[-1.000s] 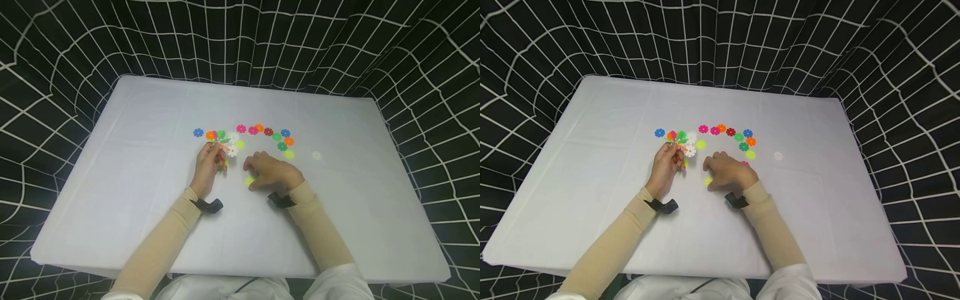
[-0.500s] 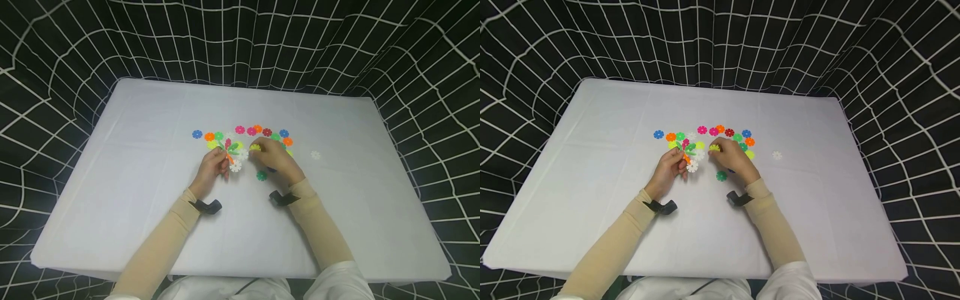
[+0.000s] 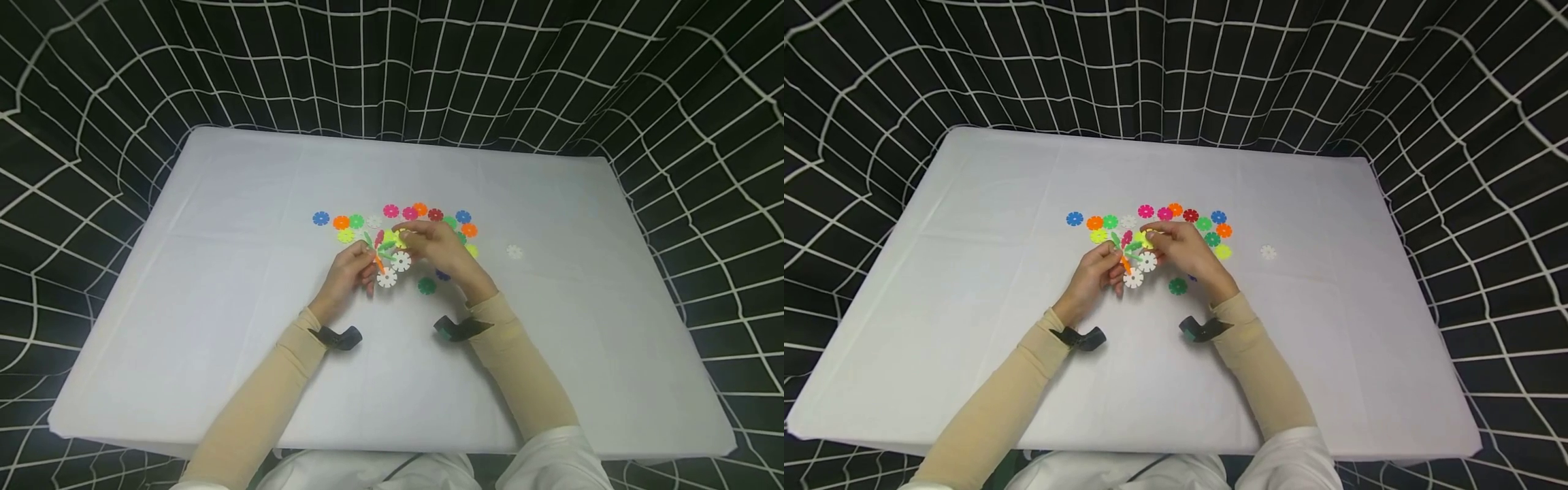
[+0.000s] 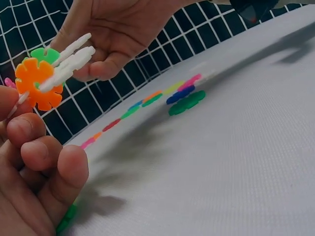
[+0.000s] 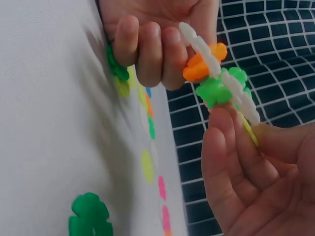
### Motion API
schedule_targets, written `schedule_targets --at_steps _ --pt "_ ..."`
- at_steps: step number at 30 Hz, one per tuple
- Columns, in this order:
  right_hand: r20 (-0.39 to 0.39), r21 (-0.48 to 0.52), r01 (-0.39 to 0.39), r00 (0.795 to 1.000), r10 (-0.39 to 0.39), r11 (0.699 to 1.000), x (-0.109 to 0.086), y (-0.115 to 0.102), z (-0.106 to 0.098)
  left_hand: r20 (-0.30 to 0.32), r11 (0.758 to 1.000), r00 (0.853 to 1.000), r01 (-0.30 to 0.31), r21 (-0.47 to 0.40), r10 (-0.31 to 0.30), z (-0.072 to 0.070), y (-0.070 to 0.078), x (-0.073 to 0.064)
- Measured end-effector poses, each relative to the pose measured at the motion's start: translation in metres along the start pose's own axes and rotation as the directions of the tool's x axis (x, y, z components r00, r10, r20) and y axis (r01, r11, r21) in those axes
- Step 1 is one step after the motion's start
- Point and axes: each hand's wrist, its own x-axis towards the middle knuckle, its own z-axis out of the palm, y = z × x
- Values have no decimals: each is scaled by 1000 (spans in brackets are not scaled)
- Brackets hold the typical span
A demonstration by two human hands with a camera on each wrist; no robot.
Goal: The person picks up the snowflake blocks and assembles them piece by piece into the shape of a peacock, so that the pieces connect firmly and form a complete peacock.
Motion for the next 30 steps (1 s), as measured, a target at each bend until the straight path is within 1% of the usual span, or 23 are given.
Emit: schedule_targets --at_steps 5,9,11,14,15,17,19,21,23,25,26,27,28,30 --pt "-7 -36 22 1000 -23 999 -1 1 5 -6 1000 1000 3 31 -2 0 0 0" --pt "-5 -32 21 1000 -21 999 0 2 9 1 998 1000 4 65 -4 -1 1 -1" --pt "1 -26 18 1000 -18 1000 1 2 10 6 998 1000 2 68 -2 -1 1 -1" --pt "6 -37 27 1000 -27 999 1 3 7 -4 997 1000 -5 74 5 -1 0 0" --pt "11 -39 27 1000 -26 999 1 3 5 -16 997 1000 -8 82 9 -1 -1 1" --pt "24 -38 20 1000 -19 999 1 3 1 -58 995 998 -6 97 11 0 -1 1" --pt "39 -43 13 999 -11 999 0 3 -4 -101 996 995 4 89 5 -1 -1 1" --pt "46 -71 4 999 -1 997 -1 4 -10 -141 999 990 17 44 -11 -2 0 2" --pt "55 -148 -2 998 10 989 -2 7 -16 -161 999 986 31 -23 -34 -3 0 2" --pt "77 -251 -26 996 47 968 -3 10 -22 -168 995 984 36 -89 -51 -3 1 2" --pt "105 -319 -30 992 66 947 -4 12 -24 -168 993 984 37 -115 -56 -3 1 2" --pt "141 -397 -30 986 94 917 -5 14 -27 -168 990 984 37 -133 -59 -4 1 2" --pt "189 -459 -27 974 128 888 -7 15 -28 -169 988 984 36 -150 -62 -3 1 2" --pt "271 -565 11 947 173 825 -10 17 -30 -168 984 984 35 -174 -65 -3 3 2"
